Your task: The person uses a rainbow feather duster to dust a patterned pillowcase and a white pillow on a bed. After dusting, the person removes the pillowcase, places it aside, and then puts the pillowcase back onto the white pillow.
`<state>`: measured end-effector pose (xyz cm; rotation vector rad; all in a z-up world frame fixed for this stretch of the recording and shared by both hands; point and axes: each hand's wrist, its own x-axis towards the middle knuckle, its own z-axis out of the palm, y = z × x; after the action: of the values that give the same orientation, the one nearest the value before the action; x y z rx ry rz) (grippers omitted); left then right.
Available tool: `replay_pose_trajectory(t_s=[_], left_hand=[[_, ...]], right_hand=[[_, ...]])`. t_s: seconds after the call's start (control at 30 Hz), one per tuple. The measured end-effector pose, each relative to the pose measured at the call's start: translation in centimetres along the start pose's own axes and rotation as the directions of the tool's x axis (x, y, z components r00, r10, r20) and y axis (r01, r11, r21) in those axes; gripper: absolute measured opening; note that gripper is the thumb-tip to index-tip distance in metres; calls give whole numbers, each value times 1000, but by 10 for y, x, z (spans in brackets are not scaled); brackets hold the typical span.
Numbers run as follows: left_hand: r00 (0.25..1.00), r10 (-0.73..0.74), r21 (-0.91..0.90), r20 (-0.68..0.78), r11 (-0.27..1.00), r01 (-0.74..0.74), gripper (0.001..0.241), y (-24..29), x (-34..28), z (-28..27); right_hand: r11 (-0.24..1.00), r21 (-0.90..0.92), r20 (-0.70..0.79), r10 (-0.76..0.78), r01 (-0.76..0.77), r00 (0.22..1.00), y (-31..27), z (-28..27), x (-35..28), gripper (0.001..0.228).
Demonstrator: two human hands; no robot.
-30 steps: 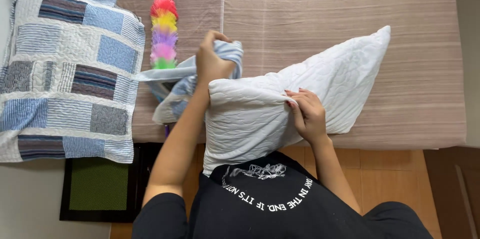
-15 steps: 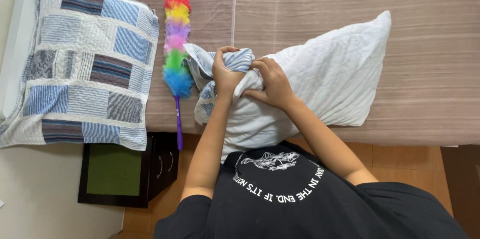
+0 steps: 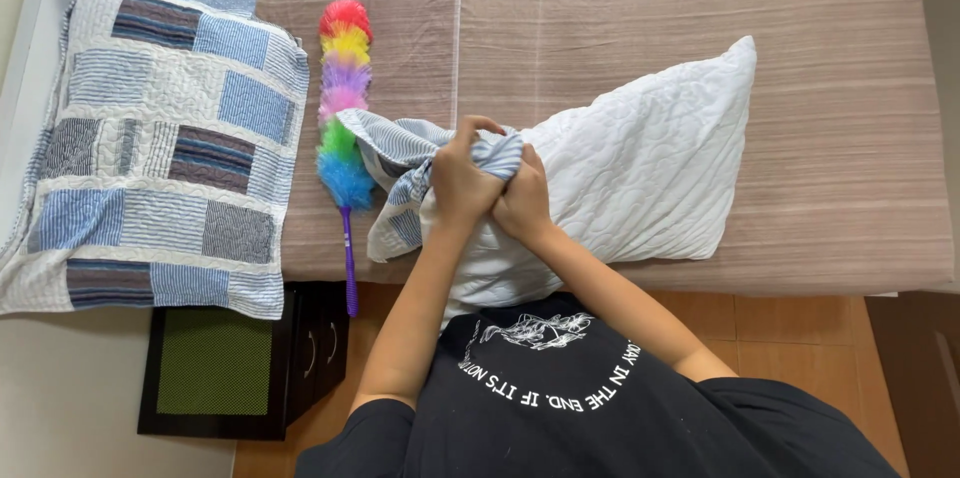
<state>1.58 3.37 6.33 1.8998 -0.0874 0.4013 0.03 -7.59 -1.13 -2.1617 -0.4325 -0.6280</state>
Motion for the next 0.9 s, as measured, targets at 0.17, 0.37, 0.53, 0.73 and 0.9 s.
replay_pose_trajectory(t_s=[0.17,0.37,0.53,0.73,0.9], left_hand=[[956,273,247,105,924,-291,22,-5,-19,22],[922,385,367,44,852,-373,34,-29,-33,-4],[883,467,721,44,597,-352,44,-88,-45,-80],[869,481,814,-119,548,-192,54,-90,-59,-108],[934,326,690,-149,711,-138,65,-108,-93,-90]], right_hand=[[438,800,158,504,-409,849,101,77,-39,18],[832,420,-116,445,-362,888,81,65,2,13],[704,551,-53,565,-448,824,42,26,6,13],[629,634,-52,616,-451,786,34,-16,6,21],[696,576,-141,602,-429,786,18,-39,23,17]])
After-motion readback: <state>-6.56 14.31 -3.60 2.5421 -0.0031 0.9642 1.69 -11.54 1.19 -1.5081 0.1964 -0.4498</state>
